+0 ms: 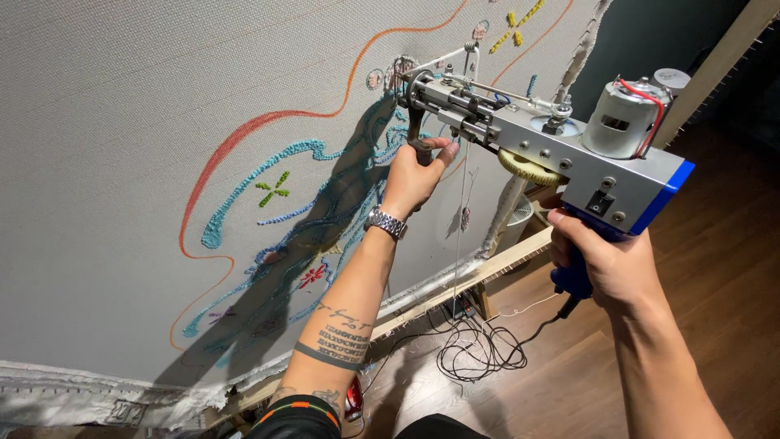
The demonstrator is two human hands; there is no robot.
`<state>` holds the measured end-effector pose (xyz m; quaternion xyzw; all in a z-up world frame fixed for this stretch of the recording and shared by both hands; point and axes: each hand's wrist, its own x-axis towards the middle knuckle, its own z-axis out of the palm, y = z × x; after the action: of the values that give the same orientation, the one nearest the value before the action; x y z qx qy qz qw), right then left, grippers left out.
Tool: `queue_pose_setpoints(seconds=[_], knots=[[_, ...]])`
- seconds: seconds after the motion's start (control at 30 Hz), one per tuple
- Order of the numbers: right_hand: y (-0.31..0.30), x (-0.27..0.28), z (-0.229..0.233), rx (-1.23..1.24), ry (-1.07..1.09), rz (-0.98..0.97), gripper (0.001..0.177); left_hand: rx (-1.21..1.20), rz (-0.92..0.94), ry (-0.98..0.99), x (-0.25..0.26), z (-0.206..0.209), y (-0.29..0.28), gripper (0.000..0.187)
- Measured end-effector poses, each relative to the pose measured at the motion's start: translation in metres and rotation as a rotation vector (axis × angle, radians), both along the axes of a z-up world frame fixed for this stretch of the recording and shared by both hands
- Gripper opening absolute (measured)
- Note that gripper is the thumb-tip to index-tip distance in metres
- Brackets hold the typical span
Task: Using a tufting gun to follow a pre-drawn pattern on a canvas to create a rug.
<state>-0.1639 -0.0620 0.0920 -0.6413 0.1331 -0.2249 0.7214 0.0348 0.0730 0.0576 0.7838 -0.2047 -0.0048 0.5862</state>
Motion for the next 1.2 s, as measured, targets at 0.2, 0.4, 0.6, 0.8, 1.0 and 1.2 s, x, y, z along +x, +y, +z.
queue_pose_setpoints(seconds=[0.2,0.4,0.6,0.8,1.0,1.2], knots=[[0.009,0.005,-0.006,-0.047,-0.072,0.013,0.016,0.073,0.005,-0.011,0.017,-0.001,0.003,0.034],[0.010,0.002,0.007,-0.436,-0.059,-0.022,0.023,0.084,0.028,0.010,0.039,-0.011,0.004,0.032],[0.014,0.007,0.005,-0.399,0.061,-0.020,0.019,0.070,0.053,-0.007,0.032,0.001,0.014,0.027],[0.012,0.017,-0.006,-0.411,-0.225,0.054,0.034,0.071,0.117,0.022,0.030,0.001,0.012,0.032],[0.010,0.027,-0.008,-0.431,-0.261,0.062,0.035,0.047,0.132,0.000,0.038,0.002,0.008,0.027],[0.018,0.030,-0.007,-0.428,-0.227,0.008,0.036,0.009,0.117,-0.071,0.055,-0.001,0.005,0.034]])
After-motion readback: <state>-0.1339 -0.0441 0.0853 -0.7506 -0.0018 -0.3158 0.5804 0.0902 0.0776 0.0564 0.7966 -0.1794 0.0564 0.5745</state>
